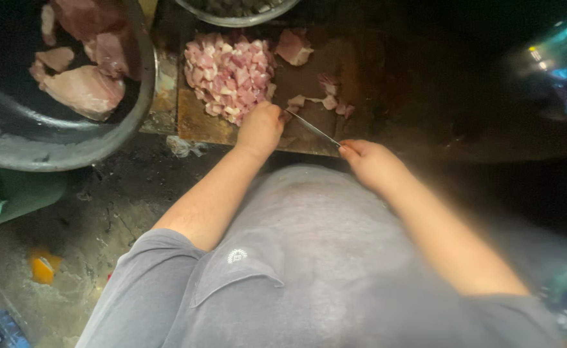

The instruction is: The person cuts pieces of raw meat on a wooden board into smaller cubes by hand using a knife.

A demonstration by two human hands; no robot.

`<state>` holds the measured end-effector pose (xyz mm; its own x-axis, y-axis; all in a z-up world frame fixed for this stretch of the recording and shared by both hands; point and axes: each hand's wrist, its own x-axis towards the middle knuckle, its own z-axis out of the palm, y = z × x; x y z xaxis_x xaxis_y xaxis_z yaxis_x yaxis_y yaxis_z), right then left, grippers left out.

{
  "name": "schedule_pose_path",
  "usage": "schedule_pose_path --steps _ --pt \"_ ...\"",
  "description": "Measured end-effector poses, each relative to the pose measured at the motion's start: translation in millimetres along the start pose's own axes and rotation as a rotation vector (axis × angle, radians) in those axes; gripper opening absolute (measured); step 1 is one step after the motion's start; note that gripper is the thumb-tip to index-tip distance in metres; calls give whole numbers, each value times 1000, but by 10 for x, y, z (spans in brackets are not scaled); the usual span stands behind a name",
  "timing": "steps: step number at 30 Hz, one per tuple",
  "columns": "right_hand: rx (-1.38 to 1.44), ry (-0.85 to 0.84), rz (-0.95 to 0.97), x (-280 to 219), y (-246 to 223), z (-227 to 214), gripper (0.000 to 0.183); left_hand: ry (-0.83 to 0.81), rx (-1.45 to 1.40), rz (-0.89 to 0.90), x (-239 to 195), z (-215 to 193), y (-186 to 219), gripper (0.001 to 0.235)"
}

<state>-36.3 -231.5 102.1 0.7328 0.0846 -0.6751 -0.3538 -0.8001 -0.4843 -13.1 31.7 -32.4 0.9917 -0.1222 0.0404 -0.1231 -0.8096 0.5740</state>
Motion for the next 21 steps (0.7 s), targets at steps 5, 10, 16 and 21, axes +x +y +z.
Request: schedule_pose_path --steps 5,10,16,21 --pt "-55 -122 -39 474 88 142 44 -41 25 89 35 59 -142 10" --pt "-141 -127 -122 803 -93 321 44 -44 -10 89 62 -26 -84 11" --pt "-182 -70 -18 214 299 -23 43 -125 86 -91 8 -125 65 11" --pt "-111 -84 196 -358 178 -324 44 -95 46 -49 -30 -229 123 24"
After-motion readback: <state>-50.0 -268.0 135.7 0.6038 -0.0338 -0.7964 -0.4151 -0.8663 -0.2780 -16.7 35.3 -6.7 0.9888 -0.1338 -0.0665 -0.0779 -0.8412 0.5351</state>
